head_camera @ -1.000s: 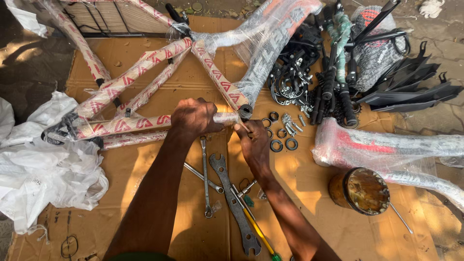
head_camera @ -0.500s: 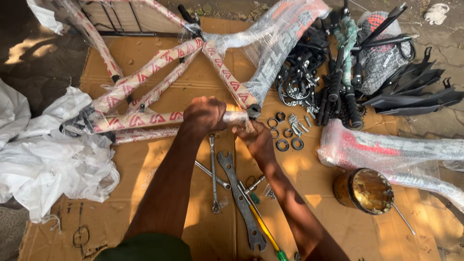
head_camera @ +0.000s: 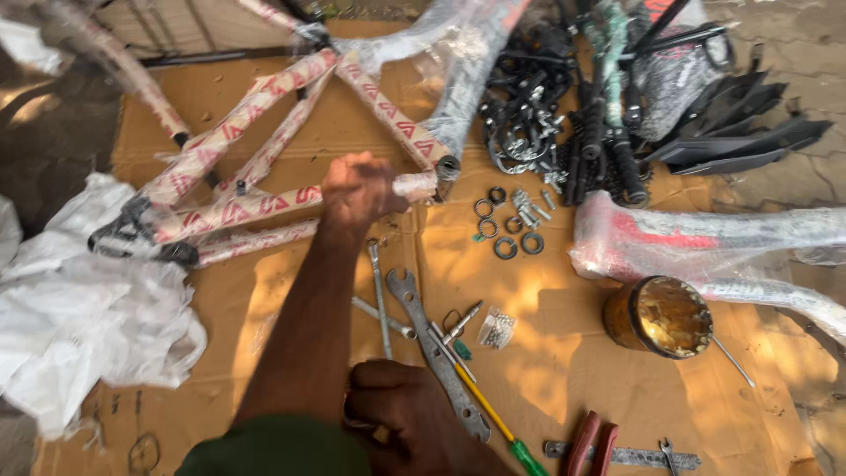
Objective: The person assembles a bicycle frame by inserting a headset cup, tightening a bolt with a wrench, and applying grease to a bearing. The person then places the bearing into the headset cup.
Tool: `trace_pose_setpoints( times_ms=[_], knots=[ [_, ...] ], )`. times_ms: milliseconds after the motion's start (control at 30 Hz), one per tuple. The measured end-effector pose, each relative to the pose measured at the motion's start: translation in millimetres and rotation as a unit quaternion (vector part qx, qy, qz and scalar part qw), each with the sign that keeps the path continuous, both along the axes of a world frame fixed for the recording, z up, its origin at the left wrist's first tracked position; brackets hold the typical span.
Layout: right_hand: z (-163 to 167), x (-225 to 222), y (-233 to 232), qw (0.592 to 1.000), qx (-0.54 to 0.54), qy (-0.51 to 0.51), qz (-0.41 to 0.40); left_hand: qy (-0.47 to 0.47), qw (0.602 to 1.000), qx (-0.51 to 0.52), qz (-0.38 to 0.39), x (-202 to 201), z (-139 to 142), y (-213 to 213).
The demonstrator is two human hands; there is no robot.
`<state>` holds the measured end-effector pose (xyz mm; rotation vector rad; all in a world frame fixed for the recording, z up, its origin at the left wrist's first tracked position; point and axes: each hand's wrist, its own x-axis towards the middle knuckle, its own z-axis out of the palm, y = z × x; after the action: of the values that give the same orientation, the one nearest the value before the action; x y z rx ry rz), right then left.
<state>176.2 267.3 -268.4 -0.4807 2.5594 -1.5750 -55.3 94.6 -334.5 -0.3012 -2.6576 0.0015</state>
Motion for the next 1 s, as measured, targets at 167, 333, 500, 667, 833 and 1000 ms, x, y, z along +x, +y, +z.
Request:
trace_pose_setpoints(
  times_ms=[167, 333, 500, 667, 833, 1000],
  knots=[
    [7.7, -44.5, 52.6, 0.981, 0.033, -0.167, -0.089, -0.132, 0.991, 0.029, -0.015, -16.3, 4.0, -0.7],
    [3.5, -80.1, 71.5, 0.983, 0.019, 0.051, 0.177, -0.261, 0.903, 0.323, -0.109, -3.4, 25.1, -14.4],
    [-17.1, -93.4, 51.2, 0.978, -0.071, -0.145, -0.133, -0.281, 0.956, 0.047, -0.073, 25.1, 53.1, -31.7],
    [-62.0, -139.7, 39.2, 0.973, -0.157, 0.016, -0.170, -0.251, 0.964, 0.073, -0.055, 39.2, 56.3, -33.2],
    [-80.0, -169.9, 27.8, 0.954, -0.253, 0.071, -0.145, -0.167, 0.982, 0.086, -0.032, 44.3, 42.1, -31.2],
    [-67.8, -186.6, 47.3, 0.985, -0.083, 0.069, -0.138, -0.188, 0.977, 0.096, -0.040, 43.9, 34.1, -33.0]
  ],
)
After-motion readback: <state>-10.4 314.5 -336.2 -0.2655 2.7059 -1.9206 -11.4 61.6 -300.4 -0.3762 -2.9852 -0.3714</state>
